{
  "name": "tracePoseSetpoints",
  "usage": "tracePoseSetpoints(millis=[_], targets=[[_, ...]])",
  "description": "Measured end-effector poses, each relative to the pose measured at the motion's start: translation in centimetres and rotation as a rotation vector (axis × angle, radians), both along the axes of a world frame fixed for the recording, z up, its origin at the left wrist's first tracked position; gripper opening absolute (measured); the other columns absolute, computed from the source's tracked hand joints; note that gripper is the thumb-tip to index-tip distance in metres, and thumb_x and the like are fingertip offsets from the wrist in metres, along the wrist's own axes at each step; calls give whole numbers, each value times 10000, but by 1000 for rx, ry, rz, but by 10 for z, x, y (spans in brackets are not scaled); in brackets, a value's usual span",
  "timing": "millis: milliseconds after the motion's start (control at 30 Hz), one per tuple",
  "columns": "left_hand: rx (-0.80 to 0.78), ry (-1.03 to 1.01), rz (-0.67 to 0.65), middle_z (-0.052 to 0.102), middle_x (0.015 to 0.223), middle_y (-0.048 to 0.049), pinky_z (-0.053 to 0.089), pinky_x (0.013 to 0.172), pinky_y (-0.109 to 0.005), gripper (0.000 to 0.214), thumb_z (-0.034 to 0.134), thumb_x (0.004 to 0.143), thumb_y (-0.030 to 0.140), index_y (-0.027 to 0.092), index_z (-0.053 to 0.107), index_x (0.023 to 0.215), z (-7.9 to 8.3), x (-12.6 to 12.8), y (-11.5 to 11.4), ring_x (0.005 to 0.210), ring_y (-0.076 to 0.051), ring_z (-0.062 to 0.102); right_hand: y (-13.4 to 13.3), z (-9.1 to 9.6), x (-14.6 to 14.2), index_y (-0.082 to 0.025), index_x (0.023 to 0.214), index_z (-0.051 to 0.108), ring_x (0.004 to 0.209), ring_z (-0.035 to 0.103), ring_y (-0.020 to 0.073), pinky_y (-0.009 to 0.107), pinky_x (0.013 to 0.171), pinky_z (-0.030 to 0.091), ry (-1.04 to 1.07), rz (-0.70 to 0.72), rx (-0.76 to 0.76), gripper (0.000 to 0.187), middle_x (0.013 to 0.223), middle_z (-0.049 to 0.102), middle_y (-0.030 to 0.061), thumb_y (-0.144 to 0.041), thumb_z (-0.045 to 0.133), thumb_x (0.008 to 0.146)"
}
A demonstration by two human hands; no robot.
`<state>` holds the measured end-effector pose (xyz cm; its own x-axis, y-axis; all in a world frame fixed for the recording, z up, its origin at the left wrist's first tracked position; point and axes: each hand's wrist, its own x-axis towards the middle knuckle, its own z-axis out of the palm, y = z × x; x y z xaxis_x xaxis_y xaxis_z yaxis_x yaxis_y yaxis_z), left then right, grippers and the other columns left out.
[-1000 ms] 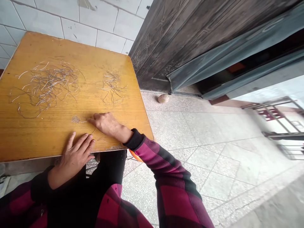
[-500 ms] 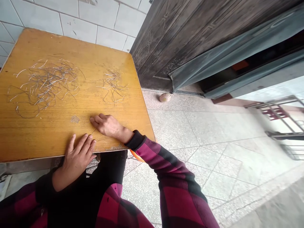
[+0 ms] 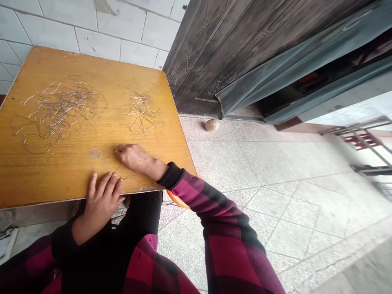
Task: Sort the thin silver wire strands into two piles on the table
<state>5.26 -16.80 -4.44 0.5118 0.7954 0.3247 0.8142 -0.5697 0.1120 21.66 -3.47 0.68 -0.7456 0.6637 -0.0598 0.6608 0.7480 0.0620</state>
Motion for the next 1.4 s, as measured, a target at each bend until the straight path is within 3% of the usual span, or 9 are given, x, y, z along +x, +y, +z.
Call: tracePoseSetpoints(millis=[100,233,333,467,633,800,1200,1300,1400], targets=[[-12,-13,-4,616,1333,-194,175,1173,-639,408,586,934,327,112,618,1279,0,-1,0,1300,-356,511,-12,-7,-7,-129,1005,650,717,513,163,298,553,295,8,-137,73,235,894,633,91,-157,417,1000],[-6,-26,-18,611,1324,-210,194,1151,-656,399,590,928,308,99,614,1267,5,-2,1,1286,-367,509,-28,-28,-9,-127,1176,593,761,504,179,295,572,314,151,-263,207,281,876,632,89,-176,362,1023],[-9,-65,-72,633,1268,-205,272,1111,-642,392,590,927,332,103,615,1245,17,-10,9,1227,-357,536,-31,-37,-9,-138,1020,620,740,481,173,289,581,301,203,-327,256,270,814,609,70,-172,353,1020],[22,-82,-119,680,1052,-139,484,848,-430,278,509,963,219,119,627,1193,38,-25,45,954,-266,609,-30,-37,-9,-158,878,609,722,461,174,295,583,279,212,-300,272,268,771,584,56,-161,376,1010],[-66,112,-28,637,886,-111,443,710,-356,164,531,924,150,128,692,902,56,-27,104,817,-241,585,-30,-38,-9,-161,866,605,721,455,176,300,589,282,228,-296,309,290,772,578,56,-161,360,1021],[-197,161,-99,632,863,-85,387,633,-317,195,538,919,178,147,702,817,56,-23,135,785,-208,562,-31,-38,-7,-154,892,610,738,463,180,295,600,308,234,-292,255,278,804,581,67,-157,364,1020],[-71,37,-211,551,719,-33,369,599,-293,328,443,958,197,174,646,702,40,-29,152,686,-168,491,-27,-39,-6,-124,953,636,805,469,213,323,671,400,275,-221,180,286,868,577,109,-134,356,1012],[-34,28,-172,584,763,-53,416,658,-309,304,445,957,171,165,651,733,41,-27,144,732,-182,519,-27,-39,-5,-123,946,642,806,465,209,317,668,390,285,-227,186,292,865,573,105,-140,358,1014],[21,27,-134,651,948,-126,462,791,-390,200,493,941,176,139,680,881,47,-24,117,920,-255,562,-27,-38,-5,-124,933,643,806,465,208,311,660,380,296,-247,181,269,860,571,101,-166,390,1014]])
